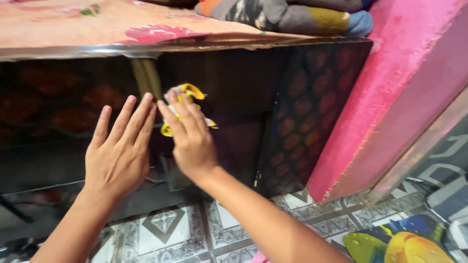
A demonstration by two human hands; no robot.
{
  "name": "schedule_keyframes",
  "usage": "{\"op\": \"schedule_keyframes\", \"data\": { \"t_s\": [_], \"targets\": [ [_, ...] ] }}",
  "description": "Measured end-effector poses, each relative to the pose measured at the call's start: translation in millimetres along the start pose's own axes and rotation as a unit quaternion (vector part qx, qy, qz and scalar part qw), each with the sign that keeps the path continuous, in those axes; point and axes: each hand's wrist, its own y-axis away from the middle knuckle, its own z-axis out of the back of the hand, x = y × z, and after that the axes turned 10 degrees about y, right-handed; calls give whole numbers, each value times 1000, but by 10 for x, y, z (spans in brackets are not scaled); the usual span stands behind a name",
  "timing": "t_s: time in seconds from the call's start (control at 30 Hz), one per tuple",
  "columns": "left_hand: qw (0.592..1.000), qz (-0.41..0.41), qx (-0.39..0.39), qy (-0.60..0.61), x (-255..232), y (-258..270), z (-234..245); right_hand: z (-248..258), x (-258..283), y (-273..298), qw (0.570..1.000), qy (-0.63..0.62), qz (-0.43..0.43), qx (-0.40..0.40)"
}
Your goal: The person wipes the front surface of a dark wooden cabinet using a cloth. They occasionally pick up a spray bottle to apply liquid to the cloth before continuing to wipe the furniture's surface.
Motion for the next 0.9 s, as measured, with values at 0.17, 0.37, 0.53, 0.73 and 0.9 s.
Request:
{"op": "schedule_keyframes", "data": {
  "t_s": [0.17,0.37,0.53,0.73,0.9],
  "targets": [
    [997,29,-23,71,255,-45,149,323,-618,-85,998,28,46,11],
    [969,50,-87,224,261,-424,125,899,-1418,-319,985,128,-78,-87],
    [950,79,-153,262,84,-613,23,1056,-1434,-719,991,100,-43,-77],
    [974,74,-120,176,233,-783,54,708,-785,-1081,997,71,0,30],
    [979,53,-129,147,268,-812,105,302,-74,-1230,999,22,23,14]
  ]
}}
